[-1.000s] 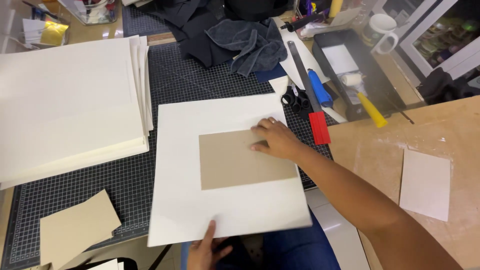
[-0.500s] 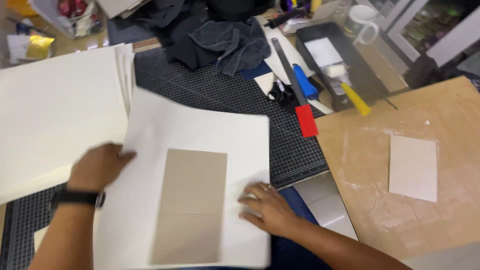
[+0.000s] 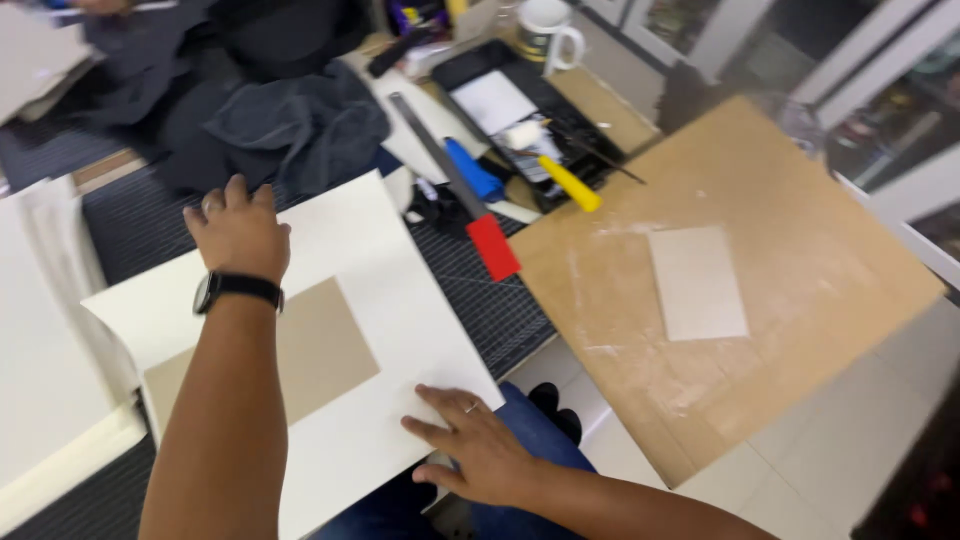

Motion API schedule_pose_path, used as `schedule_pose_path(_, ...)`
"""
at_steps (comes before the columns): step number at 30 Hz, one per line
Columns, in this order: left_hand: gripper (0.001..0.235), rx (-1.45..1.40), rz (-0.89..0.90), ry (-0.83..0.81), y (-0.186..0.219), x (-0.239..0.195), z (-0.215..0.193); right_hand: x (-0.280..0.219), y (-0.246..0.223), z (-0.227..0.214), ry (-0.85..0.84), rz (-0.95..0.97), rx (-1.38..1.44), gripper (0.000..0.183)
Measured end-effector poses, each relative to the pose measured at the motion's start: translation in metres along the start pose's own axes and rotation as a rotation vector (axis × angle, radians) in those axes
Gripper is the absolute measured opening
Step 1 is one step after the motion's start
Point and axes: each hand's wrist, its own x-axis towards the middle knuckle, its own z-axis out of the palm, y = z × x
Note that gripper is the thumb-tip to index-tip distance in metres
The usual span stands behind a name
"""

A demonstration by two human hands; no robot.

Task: Applying glue to cardboard pieces and mounting them onto paper to create book covers

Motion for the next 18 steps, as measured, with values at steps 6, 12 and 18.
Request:
schedule_pose_path(6,0.046,-1.253,0.135,-0.102,0.192,-0.059,-0.108,-0.043,0.098,-0.124,0.604,0.495,-0.445,0.037)
schedule_pose_path(12,0.070,-1.795,0.038,-0.637,0.419,-0.146,-0.099,-0.160,0.207,-0.228,0.642,1.041,-0.873,0.034)
schedule_pose_path(18,0.093,-1.599,-0.172,-0.913,0.472,-0.154,-0.161,-0.165,0.208,-0.226,0.565,1.140,-0.766,0.029)
